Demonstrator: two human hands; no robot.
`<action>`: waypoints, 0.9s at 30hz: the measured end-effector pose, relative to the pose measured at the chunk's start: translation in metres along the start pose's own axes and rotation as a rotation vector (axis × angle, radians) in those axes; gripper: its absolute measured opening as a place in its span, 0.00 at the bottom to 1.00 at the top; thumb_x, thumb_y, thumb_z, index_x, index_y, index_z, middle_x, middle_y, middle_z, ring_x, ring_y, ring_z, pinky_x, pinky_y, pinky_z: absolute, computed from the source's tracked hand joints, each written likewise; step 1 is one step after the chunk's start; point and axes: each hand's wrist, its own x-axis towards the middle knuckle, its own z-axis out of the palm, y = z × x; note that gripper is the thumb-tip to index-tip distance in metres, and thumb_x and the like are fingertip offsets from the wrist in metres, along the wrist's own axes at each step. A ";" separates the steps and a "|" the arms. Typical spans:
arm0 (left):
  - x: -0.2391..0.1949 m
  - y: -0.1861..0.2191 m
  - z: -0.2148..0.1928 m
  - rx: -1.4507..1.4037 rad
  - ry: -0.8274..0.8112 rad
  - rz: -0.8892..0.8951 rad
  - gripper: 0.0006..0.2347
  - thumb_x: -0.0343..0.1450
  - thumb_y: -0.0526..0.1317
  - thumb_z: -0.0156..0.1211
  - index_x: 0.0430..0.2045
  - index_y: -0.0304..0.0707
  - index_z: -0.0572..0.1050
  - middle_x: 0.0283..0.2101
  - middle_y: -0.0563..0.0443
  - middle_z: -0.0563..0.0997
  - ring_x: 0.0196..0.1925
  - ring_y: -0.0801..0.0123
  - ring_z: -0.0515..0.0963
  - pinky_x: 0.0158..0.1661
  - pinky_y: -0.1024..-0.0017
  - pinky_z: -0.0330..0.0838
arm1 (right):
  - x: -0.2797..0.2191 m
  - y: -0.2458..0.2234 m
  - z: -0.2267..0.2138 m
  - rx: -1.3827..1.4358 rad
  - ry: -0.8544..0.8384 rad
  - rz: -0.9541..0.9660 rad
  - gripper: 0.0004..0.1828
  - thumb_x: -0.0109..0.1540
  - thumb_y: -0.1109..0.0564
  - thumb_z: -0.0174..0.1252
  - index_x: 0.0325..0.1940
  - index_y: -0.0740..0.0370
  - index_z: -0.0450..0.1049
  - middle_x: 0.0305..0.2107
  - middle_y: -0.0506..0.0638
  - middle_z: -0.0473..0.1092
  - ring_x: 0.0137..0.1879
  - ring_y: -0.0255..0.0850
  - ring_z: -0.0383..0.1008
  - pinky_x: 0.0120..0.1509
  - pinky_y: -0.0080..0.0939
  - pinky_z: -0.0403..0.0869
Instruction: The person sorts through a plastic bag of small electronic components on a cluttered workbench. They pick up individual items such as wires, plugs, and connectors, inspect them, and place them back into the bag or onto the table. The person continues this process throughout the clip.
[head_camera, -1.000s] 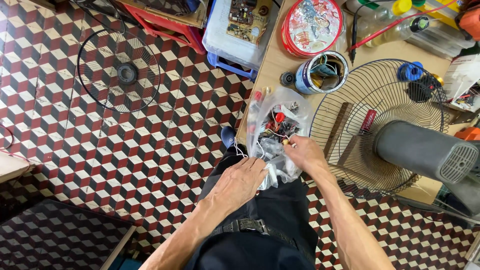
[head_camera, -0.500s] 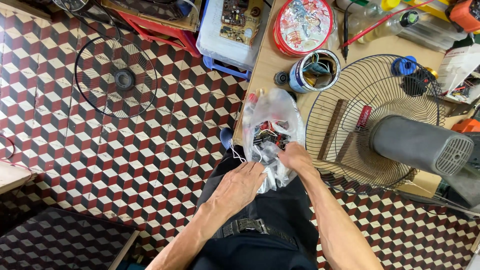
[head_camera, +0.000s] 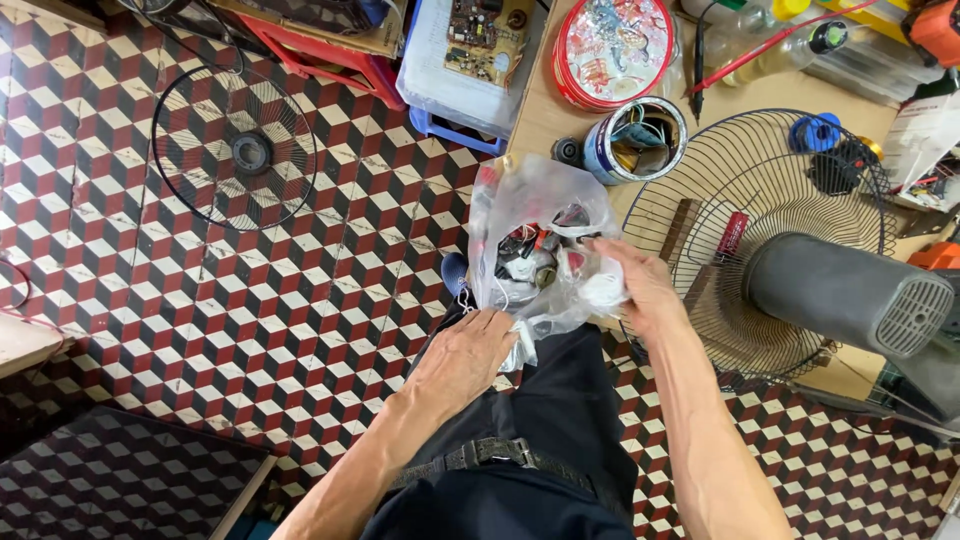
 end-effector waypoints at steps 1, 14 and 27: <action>0.001 0.003 -0.002 0.002 0.003 0.000 0.06 0.75 0.35 0.53 0.41 0.29 0.71 0.39 0.39 0.77 0.46 0.50 0.79 0.49 0.59 0.74 | -0.006 -0.002 -0.004 -0.001 -0.002 -0.002 0.14 0.63 0.55 0.65 0.51 0.64 0.80 0.37 0.47 0.79 0.38 0.34 0.78 0.40 0.36 0.78; 0.005 0.020 0.001 -0.150 -0.040 -0.069 0.06 0.75 0.36 0.56 0.38 0.30 0.70 0.38 0.40 0.76 0.44 0.51 0.79 0.46 0.60 0.74 | 0.026 0.074 0.033 -1.371 -0.085 -0.185 0.15 0.61 0.51 0.60 0.47 0.59 0.81 0.39 0.59 0.78 0.47 0.54 0.79 0.52 0.52 0.75; 0.027 0.048 0.017 -0.299 -0.025 -0.098 0.06 0.75 0.37 0.54 0.40 0.32 0.70 0.40 0.40 0.78 0.47 0.47 0.78 0.47 0.57 0.74 | 0.004 0.037 0.009 -1.482 0.226 -0.091 0.36 0.62 0.50 0.58 0.73 0.57 0.58 0.48 0.64 0.75 0.53 0.61 0.76 0.57 0.58 0.72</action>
